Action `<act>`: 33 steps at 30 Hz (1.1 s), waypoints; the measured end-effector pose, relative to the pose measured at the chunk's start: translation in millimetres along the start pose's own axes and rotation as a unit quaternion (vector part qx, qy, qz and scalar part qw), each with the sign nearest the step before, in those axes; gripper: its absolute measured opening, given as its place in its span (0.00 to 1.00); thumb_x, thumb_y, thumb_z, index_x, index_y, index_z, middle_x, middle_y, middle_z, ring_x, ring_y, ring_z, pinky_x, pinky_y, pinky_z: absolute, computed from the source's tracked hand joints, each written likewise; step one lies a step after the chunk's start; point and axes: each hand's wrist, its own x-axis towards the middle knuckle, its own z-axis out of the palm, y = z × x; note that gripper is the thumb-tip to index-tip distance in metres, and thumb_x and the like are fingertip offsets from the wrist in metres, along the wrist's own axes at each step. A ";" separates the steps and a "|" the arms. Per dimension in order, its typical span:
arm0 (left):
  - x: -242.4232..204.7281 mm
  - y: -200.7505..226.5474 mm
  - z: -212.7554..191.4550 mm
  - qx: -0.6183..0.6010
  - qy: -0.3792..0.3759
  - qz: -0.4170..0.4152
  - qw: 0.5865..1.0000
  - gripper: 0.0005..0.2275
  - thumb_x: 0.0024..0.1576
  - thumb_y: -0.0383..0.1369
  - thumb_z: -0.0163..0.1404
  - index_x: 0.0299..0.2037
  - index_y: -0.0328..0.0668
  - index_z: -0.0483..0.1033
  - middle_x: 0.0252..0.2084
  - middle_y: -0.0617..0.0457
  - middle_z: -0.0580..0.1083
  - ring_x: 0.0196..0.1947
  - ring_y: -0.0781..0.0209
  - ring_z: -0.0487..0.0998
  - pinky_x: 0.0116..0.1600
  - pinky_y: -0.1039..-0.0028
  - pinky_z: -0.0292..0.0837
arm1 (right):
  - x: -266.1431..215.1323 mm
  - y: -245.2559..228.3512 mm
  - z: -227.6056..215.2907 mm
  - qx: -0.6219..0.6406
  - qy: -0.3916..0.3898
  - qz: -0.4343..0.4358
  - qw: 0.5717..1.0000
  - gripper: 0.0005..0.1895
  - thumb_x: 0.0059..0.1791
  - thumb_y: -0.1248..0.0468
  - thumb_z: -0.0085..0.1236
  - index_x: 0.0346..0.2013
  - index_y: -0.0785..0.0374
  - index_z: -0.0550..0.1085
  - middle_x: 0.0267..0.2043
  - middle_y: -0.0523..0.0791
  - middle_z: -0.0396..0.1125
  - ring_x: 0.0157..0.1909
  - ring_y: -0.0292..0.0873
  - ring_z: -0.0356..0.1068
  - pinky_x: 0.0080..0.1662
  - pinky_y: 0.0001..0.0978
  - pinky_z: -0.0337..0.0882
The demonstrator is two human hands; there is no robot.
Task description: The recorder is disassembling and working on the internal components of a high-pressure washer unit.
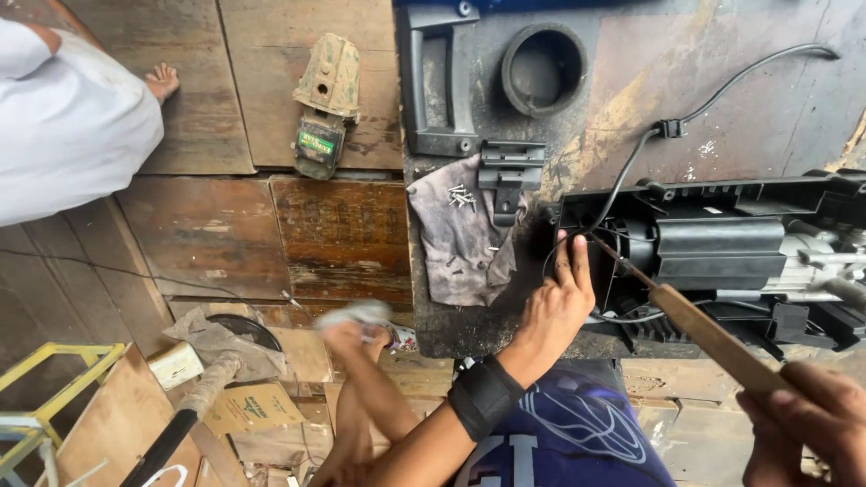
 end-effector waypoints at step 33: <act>4.3 2.6 4.1 0.001 -0.004 -0.014 1.000 0.35 0.49 0.14 0.47 0.70 0.16 0.49 0.67 0.15 0.59 0.23 0.56 0.83 0.27 0.75 0.79 | 41.9 -241.3 -45.5 -0.312 -0.115 -0.120 0.936 0.18 0.55 0.55 0.45 0.42 0.71 0.65 0.18 0.44 0.66 0.13 0.40 0.67 0.19 0.31 0.66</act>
